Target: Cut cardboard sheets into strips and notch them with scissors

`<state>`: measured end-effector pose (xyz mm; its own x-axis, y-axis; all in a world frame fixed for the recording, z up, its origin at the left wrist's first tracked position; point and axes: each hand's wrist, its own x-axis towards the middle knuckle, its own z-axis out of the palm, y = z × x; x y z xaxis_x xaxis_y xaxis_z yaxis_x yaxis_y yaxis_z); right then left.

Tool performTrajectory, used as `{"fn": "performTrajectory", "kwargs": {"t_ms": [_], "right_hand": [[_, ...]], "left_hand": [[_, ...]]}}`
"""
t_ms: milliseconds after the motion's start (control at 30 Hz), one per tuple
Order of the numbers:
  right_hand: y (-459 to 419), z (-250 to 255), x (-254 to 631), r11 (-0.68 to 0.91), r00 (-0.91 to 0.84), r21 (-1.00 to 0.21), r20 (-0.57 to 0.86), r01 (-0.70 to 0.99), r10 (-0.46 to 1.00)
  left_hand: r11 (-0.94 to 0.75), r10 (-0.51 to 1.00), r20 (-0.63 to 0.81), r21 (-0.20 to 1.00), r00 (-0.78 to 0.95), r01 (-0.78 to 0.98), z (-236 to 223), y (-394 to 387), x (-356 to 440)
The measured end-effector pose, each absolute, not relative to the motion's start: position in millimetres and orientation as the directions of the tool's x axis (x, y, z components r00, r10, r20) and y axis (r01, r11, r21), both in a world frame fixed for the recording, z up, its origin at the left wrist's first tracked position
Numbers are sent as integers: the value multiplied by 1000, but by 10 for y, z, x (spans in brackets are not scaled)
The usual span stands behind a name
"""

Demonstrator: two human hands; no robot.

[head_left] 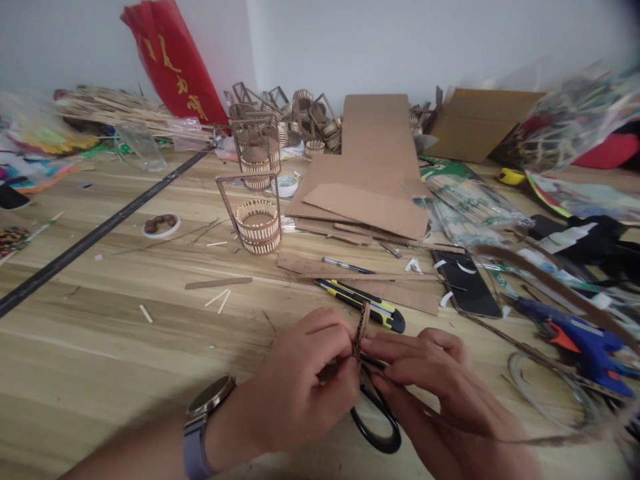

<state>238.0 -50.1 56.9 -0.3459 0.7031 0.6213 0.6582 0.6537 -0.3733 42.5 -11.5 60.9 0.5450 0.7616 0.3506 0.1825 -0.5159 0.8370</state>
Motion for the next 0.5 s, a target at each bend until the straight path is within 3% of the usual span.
{"fn": "performTrajectory", "kwargs": {"t_ms": [167,500], "right_hand": [[-550,610,2410,589,-220,-535,599,606,770],[-509,601,2331,620,-198,-564,632,545,749]], "left_hand": [[-492,757,328,855,565,164,617,-107,415],[-374,795,247,919,554,128,582,-91,418]]}}
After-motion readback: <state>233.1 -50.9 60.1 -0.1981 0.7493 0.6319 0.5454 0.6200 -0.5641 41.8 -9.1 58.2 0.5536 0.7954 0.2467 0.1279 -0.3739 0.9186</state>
